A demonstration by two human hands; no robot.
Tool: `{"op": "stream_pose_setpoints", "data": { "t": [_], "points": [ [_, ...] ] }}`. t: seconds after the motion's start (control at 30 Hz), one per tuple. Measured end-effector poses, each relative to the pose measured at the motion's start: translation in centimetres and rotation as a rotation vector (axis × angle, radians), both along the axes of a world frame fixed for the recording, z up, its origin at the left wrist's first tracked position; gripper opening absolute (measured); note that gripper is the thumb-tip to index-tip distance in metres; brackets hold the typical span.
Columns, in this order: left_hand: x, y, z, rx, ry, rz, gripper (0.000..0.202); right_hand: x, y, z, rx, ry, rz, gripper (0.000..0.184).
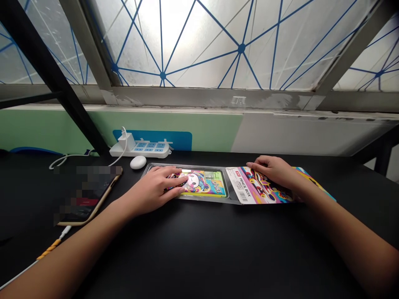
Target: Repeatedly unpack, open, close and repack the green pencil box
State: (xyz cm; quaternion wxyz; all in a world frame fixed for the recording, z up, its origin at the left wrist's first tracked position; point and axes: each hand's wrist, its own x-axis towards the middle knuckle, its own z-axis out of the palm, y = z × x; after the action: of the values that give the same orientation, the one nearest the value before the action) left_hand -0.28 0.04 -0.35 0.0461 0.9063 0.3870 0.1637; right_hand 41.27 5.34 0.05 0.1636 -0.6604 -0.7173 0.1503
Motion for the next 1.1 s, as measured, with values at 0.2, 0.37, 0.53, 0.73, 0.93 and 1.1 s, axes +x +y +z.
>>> {"op": "stream_pose_setpoints", "data": {
  "t": [0.2, 0.37, 0.53, 0.73, 0.93, 1.1],
  "points": [
    [-0.2, -0.1, 0.2, -0.026, -0.006, -0.033, 0.051, -0.1, -0.2, 0.1, 0.012, 0.012, -0.015, 0.059],
    [-0.3, -0.2, 0.0, -0.024, 0.022, -0.034, 0.064, -1.3, -0.8, 0.3, 0.004, 0.047, -0.020, 0.057],
    [-0.1, -0.2, -0.3, -0.032, -0.013, -0.034, 0.062, -4.6, -1.8, -0.5, 0.024, 0.092, 0.022, 0.054],
    [1.1, -0.8, -0.3, -0.066, -0.057, -0.083, 0.070, -8.0, -3.3, -1.1, 0.013, 0.115, 0.079, 0.044],
    [1.1, -1.7, 1.3, -0.192, -0.395, 0.040, 0.055, -6.6, -3.0, -0.4, -0.064, 0.087, 0.104, 0.047],
    [0.4, -0.8, 1.3, -0.196, -0.768, 0.172, 0.049, -4.2, -2.1, 0.1, -0.127, 0.009, 0.131, 0.051]
  ]
}}
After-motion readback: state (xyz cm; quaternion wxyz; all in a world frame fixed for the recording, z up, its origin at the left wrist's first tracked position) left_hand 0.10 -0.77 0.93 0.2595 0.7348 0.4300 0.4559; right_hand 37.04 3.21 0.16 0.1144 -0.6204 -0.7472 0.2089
